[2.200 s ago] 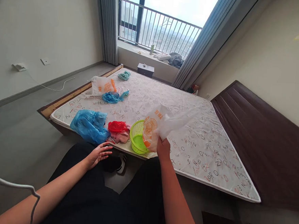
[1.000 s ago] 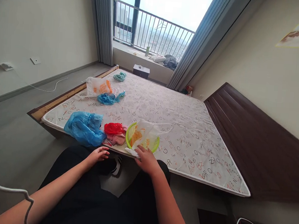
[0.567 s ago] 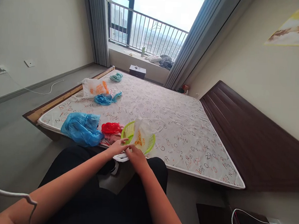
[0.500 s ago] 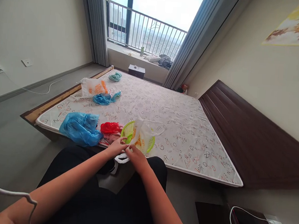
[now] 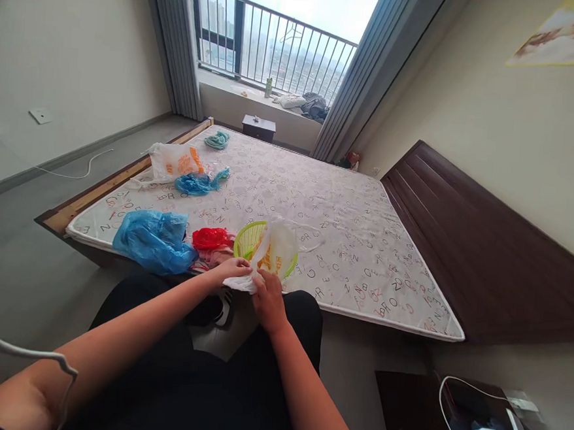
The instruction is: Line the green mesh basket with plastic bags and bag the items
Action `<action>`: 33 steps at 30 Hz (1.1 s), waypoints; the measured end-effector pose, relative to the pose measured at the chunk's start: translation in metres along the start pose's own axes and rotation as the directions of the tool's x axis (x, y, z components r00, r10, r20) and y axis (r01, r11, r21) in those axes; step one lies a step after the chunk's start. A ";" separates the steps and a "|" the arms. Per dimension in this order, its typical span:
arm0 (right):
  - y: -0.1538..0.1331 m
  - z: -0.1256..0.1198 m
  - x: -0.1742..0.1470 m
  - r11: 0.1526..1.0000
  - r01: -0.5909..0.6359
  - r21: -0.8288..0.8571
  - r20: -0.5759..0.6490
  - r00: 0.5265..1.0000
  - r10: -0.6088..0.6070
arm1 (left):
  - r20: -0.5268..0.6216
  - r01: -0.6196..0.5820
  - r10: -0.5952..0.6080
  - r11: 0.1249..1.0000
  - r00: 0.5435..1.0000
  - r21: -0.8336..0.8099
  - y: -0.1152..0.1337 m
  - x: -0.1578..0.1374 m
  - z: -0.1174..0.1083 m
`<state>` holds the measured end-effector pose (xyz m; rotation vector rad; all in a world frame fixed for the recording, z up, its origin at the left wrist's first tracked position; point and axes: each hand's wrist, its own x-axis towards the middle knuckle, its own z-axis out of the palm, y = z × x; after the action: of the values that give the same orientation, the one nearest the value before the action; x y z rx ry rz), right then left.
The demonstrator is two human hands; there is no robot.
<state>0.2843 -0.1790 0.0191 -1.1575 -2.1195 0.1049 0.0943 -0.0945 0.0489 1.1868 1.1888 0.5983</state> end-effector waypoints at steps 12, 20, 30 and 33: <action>0.038 -0.031 -0.005 0.923 -0.178 -0.341 -0.025 0.983 0.181 | -0.316 -0.007 -0.053 0.983 0.947 -0.186 0.000 0.004 -0.048; 0.034 -0.030 -0.014 0.929 -0.098 -0.358 0.005 0.994 0.107 | -0.608 -0.275 0.511 0.853 0.607 0.443 0.019 -0.018 -0.065; 0.030 -0.008 -0.013 0.989 -0.050 -0.141 0.163 0.984 0.073 | 0.051 -0.327 0.580 0.382 0.813 0.864 -0.001 -0.019 0.001; 0.035 0.001 -0.014 0.960 -0.249 -0.127 0.052 0.965 0.257 | -0.011 -0.358 0.681 0.398 0.732 0.845 -0.032 -0.020 -0.009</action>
<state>0.3133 -0.1680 -0.0030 -1.5145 -2.0493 0.1377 0.0725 -0.1183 0.0280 2.4215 1.4415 0.8104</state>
